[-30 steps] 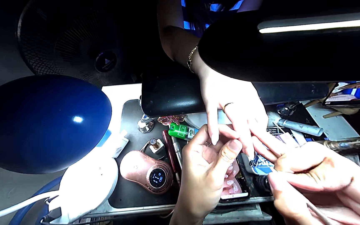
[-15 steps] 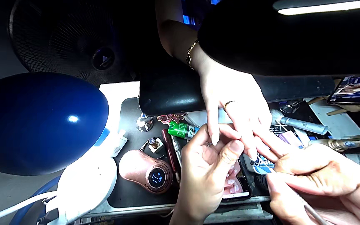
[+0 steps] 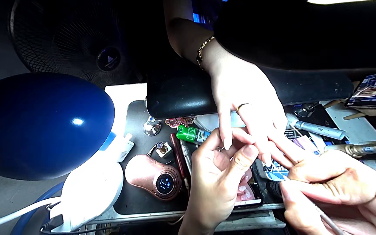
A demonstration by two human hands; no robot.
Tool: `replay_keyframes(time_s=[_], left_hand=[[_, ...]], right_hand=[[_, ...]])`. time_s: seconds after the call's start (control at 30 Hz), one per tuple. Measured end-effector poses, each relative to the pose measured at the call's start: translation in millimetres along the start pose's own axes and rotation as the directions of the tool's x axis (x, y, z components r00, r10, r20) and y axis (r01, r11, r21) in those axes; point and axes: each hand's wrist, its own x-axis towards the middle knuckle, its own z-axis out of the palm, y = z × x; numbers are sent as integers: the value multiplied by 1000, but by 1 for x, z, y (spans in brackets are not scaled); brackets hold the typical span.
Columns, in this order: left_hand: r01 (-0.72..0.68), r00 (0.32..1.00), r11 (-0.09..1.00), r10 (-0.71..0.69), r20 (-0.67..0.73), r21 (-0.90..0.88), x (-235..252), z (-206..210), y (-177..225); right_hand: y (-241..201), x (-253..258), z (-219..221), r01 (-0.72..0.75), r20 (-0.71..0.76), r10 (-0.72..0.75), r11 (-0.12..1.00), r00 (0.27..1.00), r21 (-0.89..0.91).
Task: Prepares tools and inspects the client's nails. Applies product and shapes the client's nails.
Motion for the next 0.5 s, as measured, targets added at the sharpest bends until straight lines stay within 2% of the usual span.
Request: replay_keyframes(time_s=[0.5], left_hand=[[-3, 1000, 1000, 3, -3, 7, 0, 0, -1]], right_hand=[[0, -2, -1, -5, 10, 6, 1000, 1000, -5]])
